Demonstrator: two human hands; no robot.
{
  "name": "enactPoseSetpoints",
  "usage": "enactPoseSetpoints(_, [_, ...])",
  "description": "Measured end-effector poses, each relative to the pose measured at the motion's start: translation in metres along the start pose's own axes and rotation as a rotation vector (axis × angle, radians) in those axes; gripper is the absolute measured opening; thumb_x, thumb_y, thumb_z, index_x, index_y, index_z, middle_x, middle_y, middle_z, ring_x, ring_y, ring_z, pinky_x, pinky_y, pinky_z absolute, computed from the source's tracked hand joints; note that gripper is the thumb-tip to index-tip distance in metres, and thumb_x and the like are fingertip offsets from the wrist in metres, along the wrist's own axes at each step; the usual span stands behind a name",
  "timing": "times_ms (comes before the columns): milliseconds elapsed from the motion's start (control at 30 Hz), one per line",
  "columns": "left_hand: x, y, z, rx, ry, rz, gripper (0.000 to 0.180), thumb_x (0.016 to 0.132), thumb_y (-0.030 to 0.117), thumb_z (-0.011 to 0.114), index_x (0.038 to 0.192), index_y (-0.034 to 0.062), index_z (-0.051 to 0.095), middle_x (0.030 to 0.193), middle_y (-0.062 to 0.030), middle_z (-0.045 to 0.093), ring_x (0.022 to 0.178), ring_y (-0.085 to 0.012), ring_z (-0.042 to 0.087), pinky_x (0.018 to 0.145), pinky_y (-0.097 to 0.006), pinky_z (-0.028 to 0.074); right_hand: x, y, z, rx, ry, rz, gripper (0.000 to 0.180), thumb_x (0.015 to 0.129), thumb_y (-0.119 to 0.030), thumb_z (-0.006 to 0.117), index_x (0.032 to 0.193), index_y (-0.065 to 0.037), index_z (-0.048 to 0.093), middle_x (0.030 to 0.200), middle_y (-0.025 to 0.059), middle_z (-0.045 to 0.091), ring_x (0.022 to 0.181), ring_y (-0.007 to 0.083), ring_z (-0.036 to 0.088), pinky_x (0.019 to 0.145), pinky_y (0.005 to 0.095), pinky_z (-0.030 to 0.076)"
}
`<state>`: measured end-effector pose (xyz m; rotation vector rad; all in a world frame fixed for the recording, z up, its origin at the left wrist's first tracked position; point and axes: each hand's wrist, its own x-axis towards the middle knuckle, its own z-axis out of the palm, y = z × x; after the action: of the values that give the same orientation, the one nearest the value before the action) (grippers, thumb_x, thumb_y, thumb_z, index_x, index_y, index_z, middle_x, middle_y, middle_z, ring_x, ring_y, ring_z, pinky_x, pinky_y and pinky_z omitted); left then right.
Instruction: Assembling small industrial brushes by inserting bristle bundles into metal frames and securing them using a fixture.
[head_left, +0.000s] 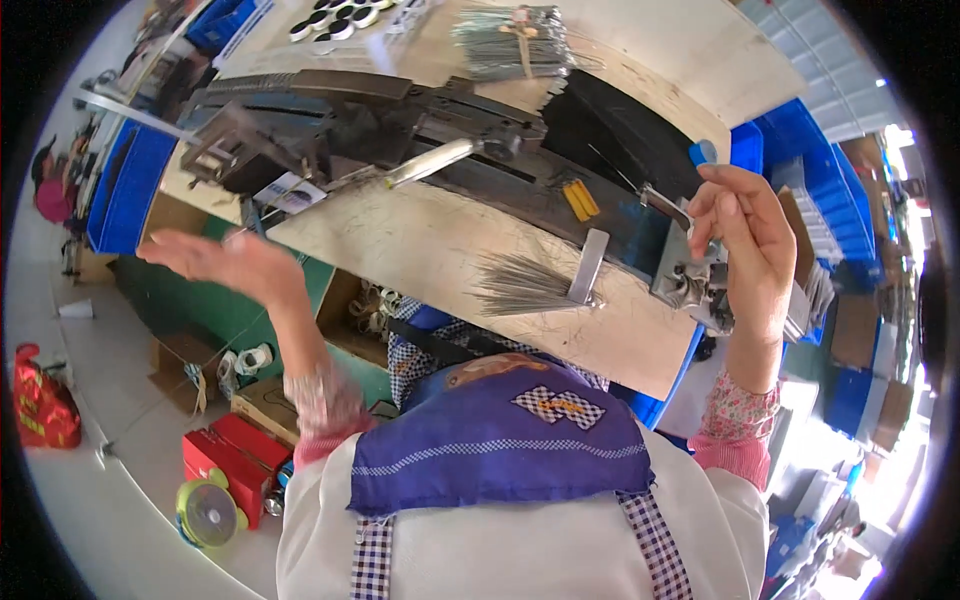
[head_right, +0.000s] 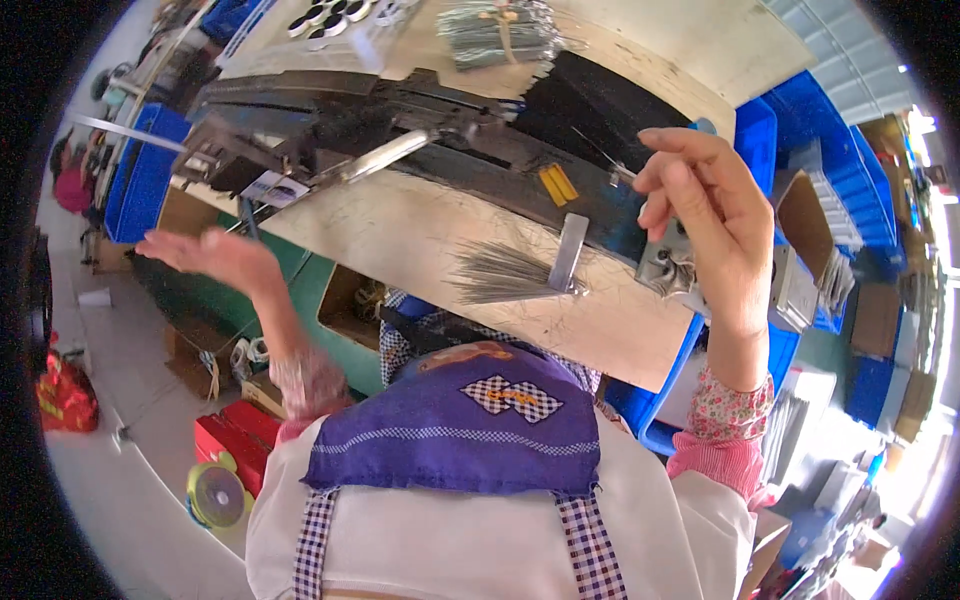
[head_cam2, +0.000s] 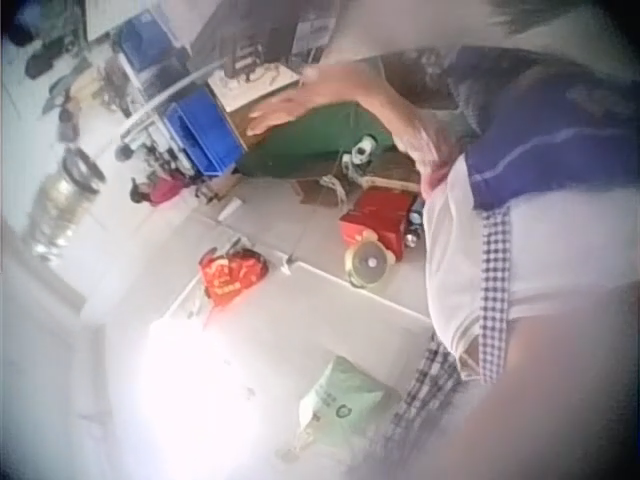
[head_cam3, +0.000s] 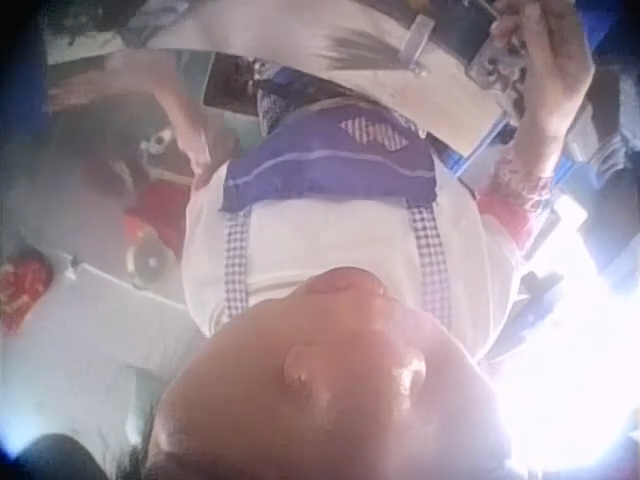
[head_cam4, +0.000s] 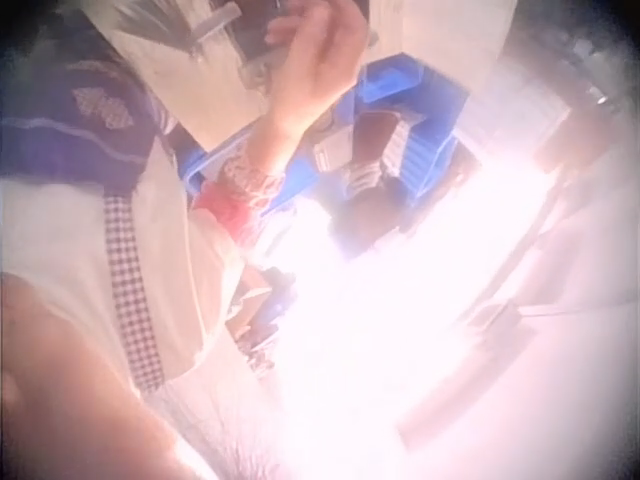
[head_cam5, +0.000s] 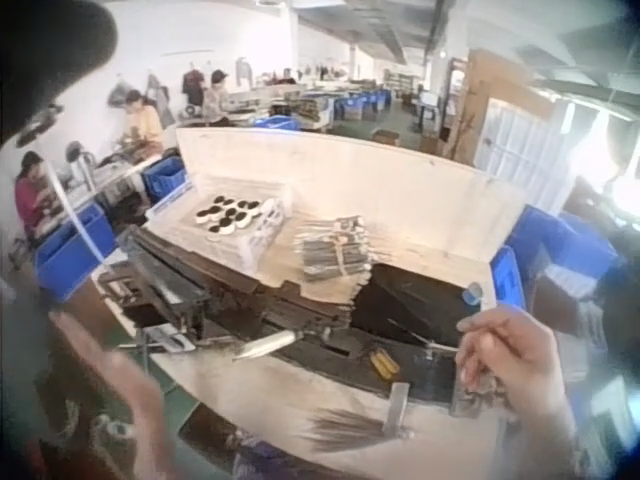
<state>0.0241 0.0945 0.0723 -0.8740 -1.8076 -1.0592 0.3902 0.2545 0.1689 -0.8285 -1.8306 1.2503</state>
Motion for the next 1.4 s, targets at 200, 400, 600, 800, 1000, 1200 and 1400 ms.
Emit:
enactPoseSetpoints(200, [0.02,-0.016,0.097,0.167,0.204,0.016,0.067,0.101,0.038,0.026,0.145,-0.0103,0.011,0.149,-0.0358,0.01,0.137,-0.0497,0.014,0.111,-0.055,0.011,-0.064,0.023,-0.003,-0.146,-0.285,0.404,0.017,0.089,0.004,0.053,0.103,0.004,0.063,0.088,0.0103,0.063,0.071,0.0134,0.063,0.062,0.0251,0.05])
enactPoseSetpoints(400, [0.026,-0.018,0.085,0.19,0.217,0.059,0.068,0.102,0.04,0.021,0.145,-0.0106,0.009,0.149,-0.0337,0.013,0.132,-0.0488,0.024,0.109,-0.054,0.018,-0.04,0.016,-0.014,-0.278,-0.233,0.299,0.018,0.086,-0.004,0.062,0.103,0.001,0.066,0.087,0.0079,0.066,0.07,0.0131,0.063,0.059,0.0252,0.051])
enactPoseSetpoints(600, [0.012,0.009,0.05,-0.095,0.126,-0.095,0.072,0.1,0.049,0.03,0.147,-0.002,0.014,0.149,-0.0239,0.021,0.137,-0.0371,0.023,0.112,-0.05,0.02,0.111,0.053,-0.033,-0.6,-0.444,0.366,0.023,0.093,-0.022,0.057,0.102,-0.002,0.063,0.075,0.0026,0.062,0.061,0.0085,0.057,0.051,0.0224,0.047])
enactPoseSetpoints(800, [-0.003,0.05,-0.004,-0.572,0.031,0.072,0.041,0.097,0.028,0.049,0.123,-0.0043,0.049,0.121,-0.0229,0.052,0.108,-0.0316,0.056,0.091,-0.043,0.049,0.205,0.123,-0.032,-0.817,-0.598,0.505,0.058,0.084,-0.038,0.067,0.125,0.0,0.05,0.096,0.0169,0.063,0.07,0.0188,0.063,0.052,0.0289,0.053])
enactPoseSetpoints(1000, [0.062,0.097,0.015,-0.694,-0.472,0.317,0.023,0.089,0.001,0.051,0.109,-0.0061,0.059,0.102,-0.0179,0.063,0.093,-0.0291,0.061,0.082,-0.038,0.049,0.272,0.18,0.002,-0.793,-0.436,0.255,0.102,0.077,-0.064,0.063,0.137,0.01,0.03,0.094,0.0185,0.06,0.07,0.0235,0.062,0.063,0.0343,0.054])
enactPoseSetpoints(1200, [0.112,0.178,0.159,-0.648,-0.86,0.452,0.026,0.091,0.013,0.054,0.115,0.003,0.059,0.104,-0.0152,0.066,0.095,-0.0273,0.064,0.082,-0.033,0.048,0.29,0.205,0.017,-0.197,-0.447,0.436,0.057,0.088,-0.061,0.052,0.082,-0.005,0.058,0.061,-0.0036,0.038,0.051,0.0102,0.028,0.054,0.0268,0.031])
enactPoseSetpoints(1400, [0.099,0.139,0.326,-0.159,-1.202,0.665,0.044,0.094,0.034,0.049,0.128,0.0067,0.049,0.12,-0.0196,0.059,0.112,-0.0364,0.056,0.096,-0.042,0.044,0.303,0.187,0.018,-0.332,-0.671,0.471,0.055,0.088,-0.049,0.06,0.112,0.0,0.057,0.092,0.0049,0.058,0.077,0.0126,0.056,0.07,0.0261,0.051])
